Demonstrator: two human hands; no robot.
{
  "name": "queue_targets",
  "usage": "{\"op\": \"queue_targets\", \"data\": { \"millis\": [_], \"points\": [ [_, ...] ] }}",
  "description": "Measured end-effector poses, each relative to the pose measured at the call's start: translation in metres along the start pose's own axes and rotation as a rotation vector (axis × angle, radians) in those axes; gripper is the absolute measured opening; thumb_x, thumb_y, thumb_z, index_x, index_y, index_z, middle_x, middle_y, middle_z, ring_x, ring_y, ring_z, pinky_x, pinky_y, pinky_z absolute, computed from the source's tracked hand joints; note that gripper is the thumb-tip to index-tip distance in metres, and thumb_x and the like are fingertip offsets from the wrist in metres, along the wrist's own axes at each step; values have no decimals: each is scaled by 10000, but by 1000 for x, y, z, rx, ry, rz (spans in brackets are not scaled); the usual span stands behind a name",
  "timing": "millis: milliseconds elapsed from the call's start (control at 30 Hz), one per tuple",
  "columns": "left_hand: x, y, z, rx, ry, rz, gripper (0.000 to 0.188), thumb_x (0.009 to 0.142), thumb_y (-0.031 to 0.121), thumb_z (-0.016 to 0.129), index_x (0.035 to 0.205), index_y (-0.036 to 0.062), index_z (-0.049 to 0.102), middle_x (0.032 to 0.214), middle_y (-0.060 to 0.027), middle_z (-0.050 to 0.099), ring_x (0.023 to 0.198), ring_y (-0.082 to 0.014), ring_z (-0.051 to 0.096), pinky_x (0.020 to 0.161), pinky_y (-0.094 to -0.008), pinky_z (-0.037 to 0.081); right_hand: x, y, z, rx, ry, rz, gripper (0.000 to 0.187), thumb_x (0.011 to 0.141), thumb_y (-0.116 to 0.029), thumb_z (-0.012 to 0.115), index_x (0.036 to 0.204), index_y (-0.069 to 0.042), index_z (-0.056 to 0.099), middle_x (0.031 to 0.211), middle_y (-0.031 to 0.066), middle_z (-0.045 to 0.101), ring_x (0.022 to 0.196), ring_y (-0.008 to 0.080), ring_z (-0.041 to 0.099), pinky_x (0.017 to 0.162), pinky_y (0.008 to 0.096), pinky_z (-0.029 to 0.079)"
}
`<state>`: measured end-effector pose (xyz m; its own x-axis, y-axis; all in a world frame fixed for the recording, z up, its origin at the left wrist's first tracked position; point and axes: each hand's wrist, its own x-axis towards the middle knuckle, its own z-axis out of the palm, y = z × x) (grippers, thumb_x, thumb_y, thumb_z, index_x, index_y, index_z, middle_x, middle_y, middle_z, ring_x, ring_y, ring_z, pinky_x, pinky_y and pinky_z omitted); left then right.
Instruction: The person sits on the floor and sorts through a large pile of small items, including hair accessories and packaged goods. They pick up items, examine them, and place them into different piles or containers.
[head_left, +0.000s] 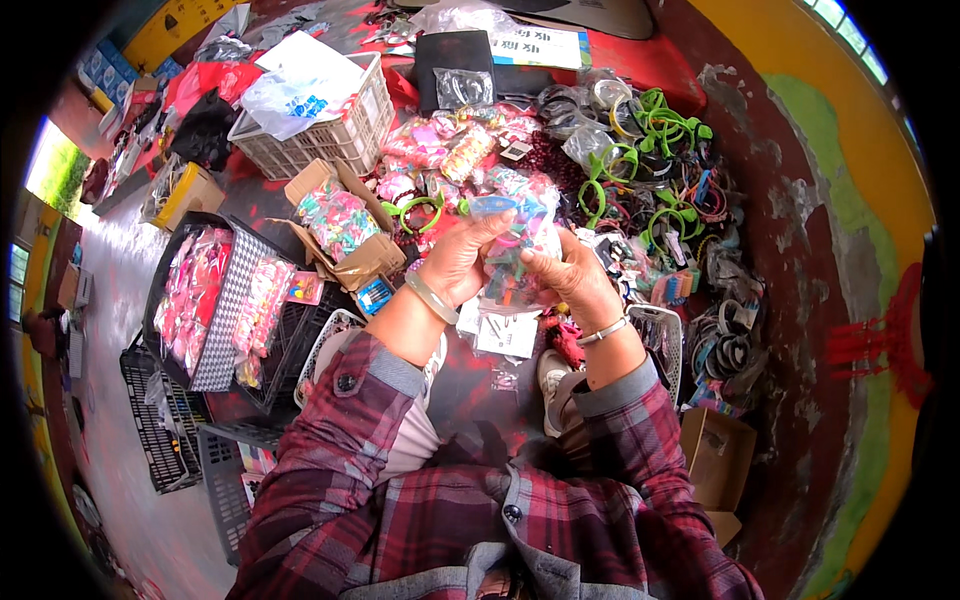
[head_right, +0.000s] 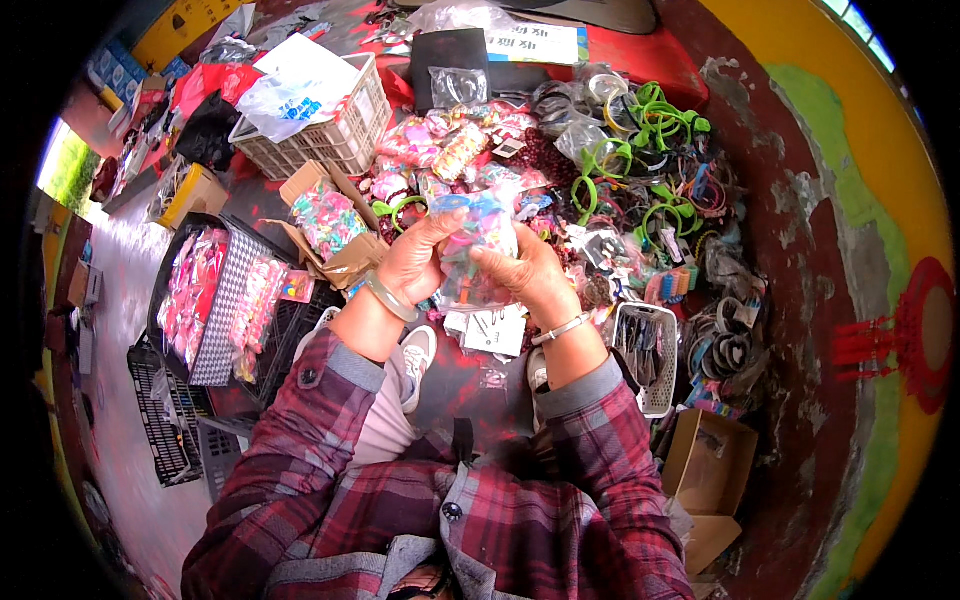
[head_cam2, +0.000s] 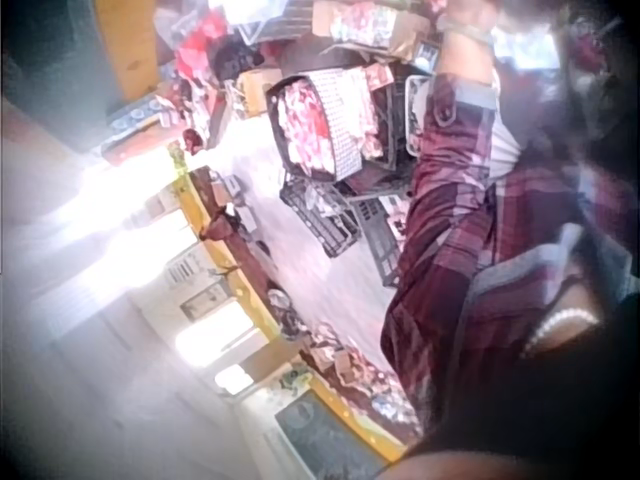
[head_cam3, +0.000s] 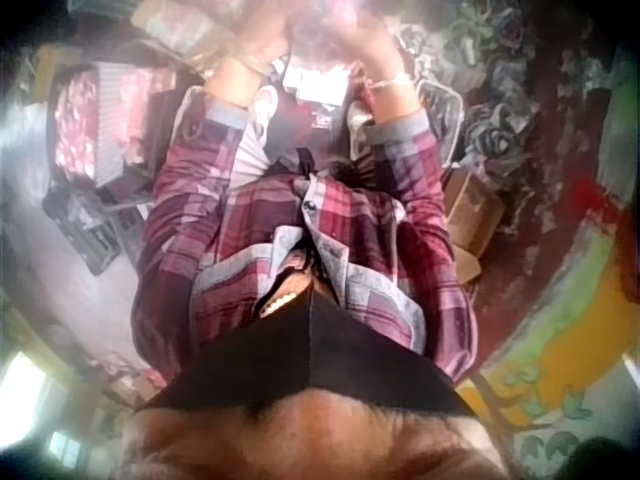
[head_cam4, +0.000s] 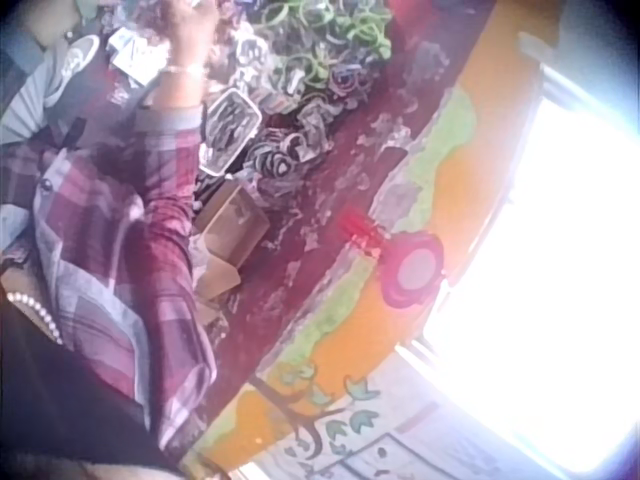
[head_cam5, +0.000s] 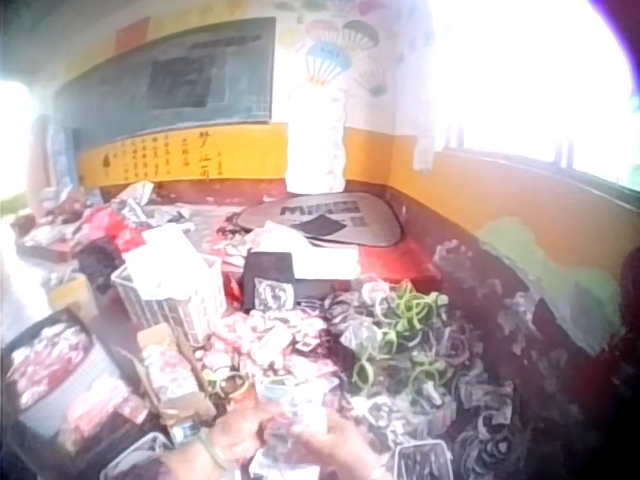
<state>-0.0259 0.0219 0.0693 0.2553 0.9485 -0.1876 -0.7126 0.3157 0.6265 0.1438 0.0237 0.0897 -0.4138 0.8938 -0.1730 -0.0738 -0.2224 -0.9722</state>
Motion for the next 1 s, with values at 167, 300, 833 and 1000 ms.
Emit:
{"op": "queue_targets", "data": {
  "millis": [167, 300, 833, 1000],
  "points": [
    [5, 9, -8, -113, 24, 93, 298, 796, 189, 641, 1048, 50, 563, 986, -58, 624, 872, -180, 608, 804, -339, 488, 13, 15, -16, 147, 119, -71, 490, 873, -390, 514, 1157, 9, 504, 928, 71, 604, 803, 136, 584, 753, 252, 438],
    [8, 17, -26, -197, 72, 199, 296, 809, 216, 628, 1045, 52, 559, 986, -64, 623, 875, -193, 608, 807, -366, 493, 10, 6, -24, 407, 169, -51, 330, 893, -312, 493, 988, -4, 563, 935, 117, 619, 861, 202, 599, 779, 310, 450],
    [-8, -8, 17, 781, -213, 957, 323, 778, 109, 632, 1079, 82, 516, 1071, -86, 567, 1046, -230, 522, 867, -338, 438, 2, 17, -2, 849, -276, 224, 642, 832, -551, 459, 1235, -54, 400, 1106, 170, 553, 964, 303, 579, 826, 444, 473],
    [-26, -7, 23, 1698, -328, 1209, 390, 701, 36, 625, 1080, 112, 576, 1267, -128, 466, 1248, -324, 338, 1010, -416, 289, 2, 10, -14, 982, -163, 33, 523, 864, -389, 518, 1222, -19, 425, 1142, 127, 549, 1017, 228, 556, 852, 358, 470]
  ]
}}
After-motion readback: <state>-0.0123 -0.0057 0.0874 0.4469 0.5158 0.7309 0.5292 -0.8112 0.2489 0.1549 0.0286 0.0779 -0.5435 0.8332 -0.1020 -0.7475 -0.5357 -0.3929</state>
